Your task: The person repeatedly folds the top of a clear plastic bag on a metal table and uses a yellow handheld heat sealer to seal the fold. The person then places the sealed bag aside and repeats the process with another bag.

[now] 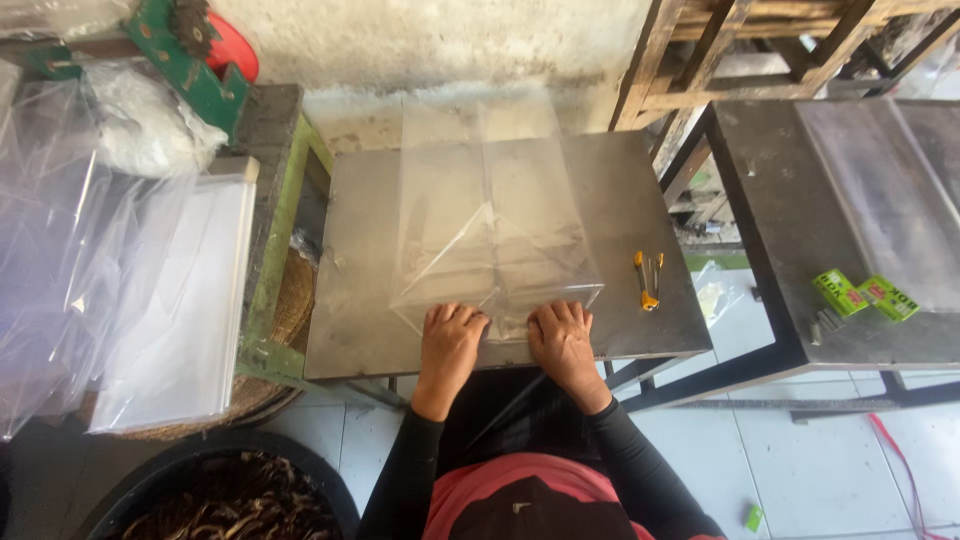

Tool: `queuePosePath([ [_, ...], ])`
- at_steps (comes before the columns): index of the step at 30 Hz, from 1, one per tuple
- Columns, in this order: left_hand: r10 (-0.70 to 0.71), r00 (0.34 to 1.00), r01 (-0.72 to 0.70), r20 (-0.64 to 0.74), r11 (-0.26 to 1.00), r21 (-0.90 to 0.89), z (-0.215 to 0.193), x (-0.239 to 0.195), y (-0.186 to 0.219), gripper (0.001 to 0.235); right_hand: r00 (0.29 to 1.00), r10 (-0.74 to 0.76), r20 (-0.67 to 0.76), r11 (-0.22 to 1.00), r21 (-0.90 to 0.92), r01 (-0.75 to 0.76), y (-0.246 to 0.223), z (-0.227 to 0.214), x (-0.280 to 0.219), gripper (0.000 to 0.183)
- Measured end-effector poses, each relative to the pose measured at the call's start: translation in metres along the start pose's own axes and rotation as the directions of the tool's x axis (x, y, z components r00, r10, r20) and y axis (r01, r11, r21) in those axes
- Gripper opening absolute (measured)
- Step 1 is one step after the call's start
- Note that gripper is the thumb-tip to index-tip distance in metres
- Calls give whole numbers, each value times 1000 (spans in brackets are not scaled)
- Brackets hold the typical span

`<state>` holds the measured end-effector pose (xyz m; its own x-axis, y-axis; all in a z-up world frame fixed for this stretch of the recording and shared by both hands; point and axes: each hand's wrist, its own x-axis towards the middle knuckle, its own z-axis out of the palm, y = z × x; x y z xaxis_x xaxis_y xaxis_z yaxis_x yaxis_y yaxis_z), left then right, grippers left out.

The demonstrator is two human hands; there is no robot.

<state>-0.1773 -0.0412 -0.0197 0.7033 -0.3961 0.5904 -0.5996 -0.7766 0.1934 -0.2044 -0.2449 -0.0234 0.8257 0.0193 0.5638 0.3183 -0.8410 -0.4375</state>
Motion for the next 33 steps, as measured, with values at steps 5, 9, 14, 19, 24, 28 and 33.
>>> queuePosePath([
  [5, -112, 994, 112, -4, 993, 33, 1, 15, 19, 36, 1000, 13, -11, 1000, -8, -13, -2, -1, 0, 3],
  [9, -171, 985, 172, 22, 985, -6, 6, 16, 25, 48, 1000, 1, -27, 1000, -27, -1, -1, 1, -1, 4],
  [14, -195, 980, 197, 46, 980, -32, 15, 8, 19, 53, 1000, -13, -27, 1000, -22, 13, 2, 4, 0, 3],
  [19, -180, 983, 181, 20, 983, -40, 15, 3, 18, 56, 1000, -22, 8, 999, -28, 22, 2, -4, -2, 4],
  [24, -130, 990, 132, 47, 991, -26, 16, 0, 12, 55, 999, -14, 42, 999, -47, 16, 3, -2, 0, 5],
  [28, -109, 989, 109, 103, 994, 0, 15, -3, 11, 56, 999, -31, 30, 998, -48, 32, 2, -4, -2, 5],
  [33, -84, 993, 83, 86, 996, 8, 12, -6, 12, 56, 999, -23, 42, 998, -59, 26, 1, -4, -2, 6],
])
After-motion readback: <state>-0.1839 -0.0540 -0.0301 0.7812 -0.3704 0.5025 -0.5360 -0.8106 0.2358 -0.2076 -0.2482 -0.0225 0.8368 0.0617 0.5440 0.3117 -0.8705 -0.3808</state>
